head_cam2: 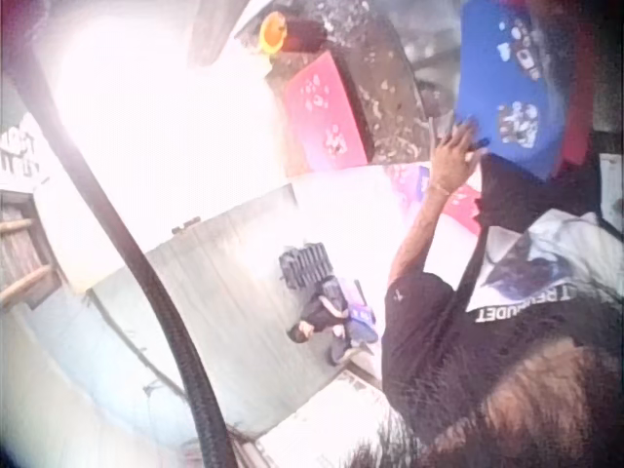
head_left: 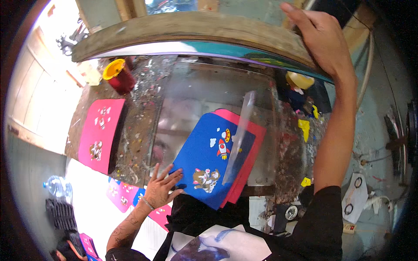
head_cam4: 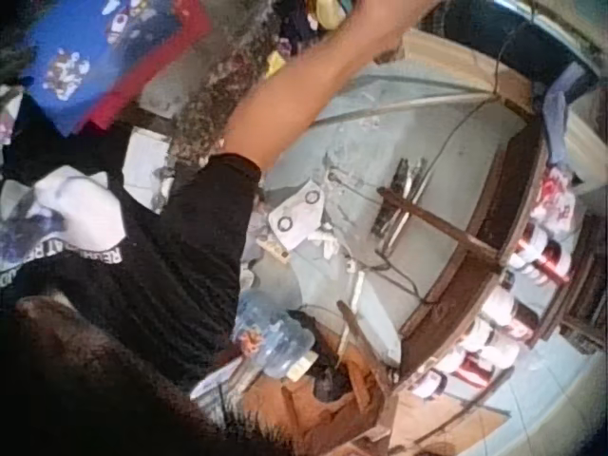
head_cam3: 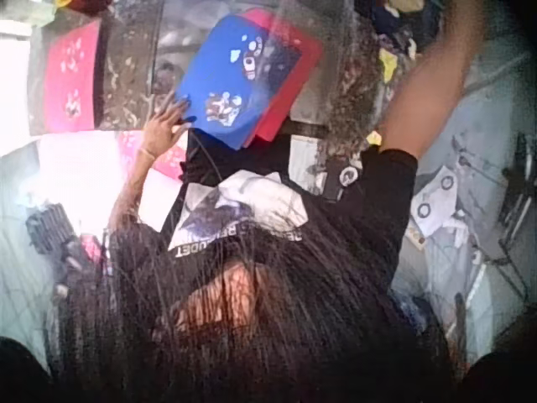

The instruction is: The person places a pink folder under a screen printing frame and uses a squeegee to apply yellow ink. They repeat this process with blue and maroon folders, printing a cartoon design onto each one and stacking them on the floor.

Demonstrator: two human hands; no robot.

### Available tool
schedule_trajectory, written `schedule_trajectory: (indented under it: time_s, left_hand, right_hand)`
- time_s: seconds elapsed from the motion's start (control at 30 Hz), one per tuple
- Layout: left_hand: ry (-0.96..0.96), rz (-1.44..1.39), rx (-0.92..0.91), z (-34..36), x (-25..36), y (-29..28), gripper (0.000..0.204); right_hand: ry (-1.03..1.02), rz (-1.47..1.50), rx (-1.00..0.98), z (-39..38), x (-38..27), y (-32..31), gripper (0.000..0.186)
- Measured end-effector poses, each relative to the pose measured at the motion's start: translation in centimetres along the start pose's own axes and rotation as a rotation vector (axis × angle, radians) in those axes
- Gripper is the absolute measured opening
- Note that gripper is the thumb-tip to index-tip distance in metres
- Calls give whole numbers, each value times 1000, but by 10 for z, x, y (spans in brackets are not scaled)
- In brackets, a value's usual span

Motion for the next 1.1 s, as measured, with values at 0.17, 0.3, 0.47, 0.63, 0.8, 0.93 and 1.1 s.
schedule_trajectory:
  time_s: [0.17, 0.3, 0.47, 0.63, 0.8, 0.93, 1.1]
  left_hand:
    - [-248, 95, 75, -57, -20, -21, 54]
    - [-476, 76, 162, -100, -33, -26, 49]
    - [-754, 187, 734, -106, -6, 3, 57]
    - [-1440, -809, 839, -112, 19, 49, 28]
    - [-1362, -1167, 910, -72, 40, 31, 21]
    - [-1325, -1255, 806, -53, 42, 32, 19]
    - [-1248, -1282, 699, -36, 54, 44, 18]
  right_hand:
    - [12, -5, -76, 5, 6, 5, 66]
    - [51, 6, -79, 6, 6, 1, 63]
    - [116, -88, -123, 8, 3, -5, 61]
    - [135, -16, -99, 1, 5, 1, 59]
    - [108, 69, -122, -1, 12, 4, 57]
    - [75, 103, -125, 1, 1, 1, 56]
    - [108, 138, -136, -2, 8, 4, 54]
Point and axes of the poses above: each hand's wrist, its own z-axis towards the middle knuckle, its own y-axis out of the palm, x = y × z, the point moved 1 cm from there along z, towards the middle knuckle, and after that the axes turned 15 degrees about x, right-handed, at the moved point
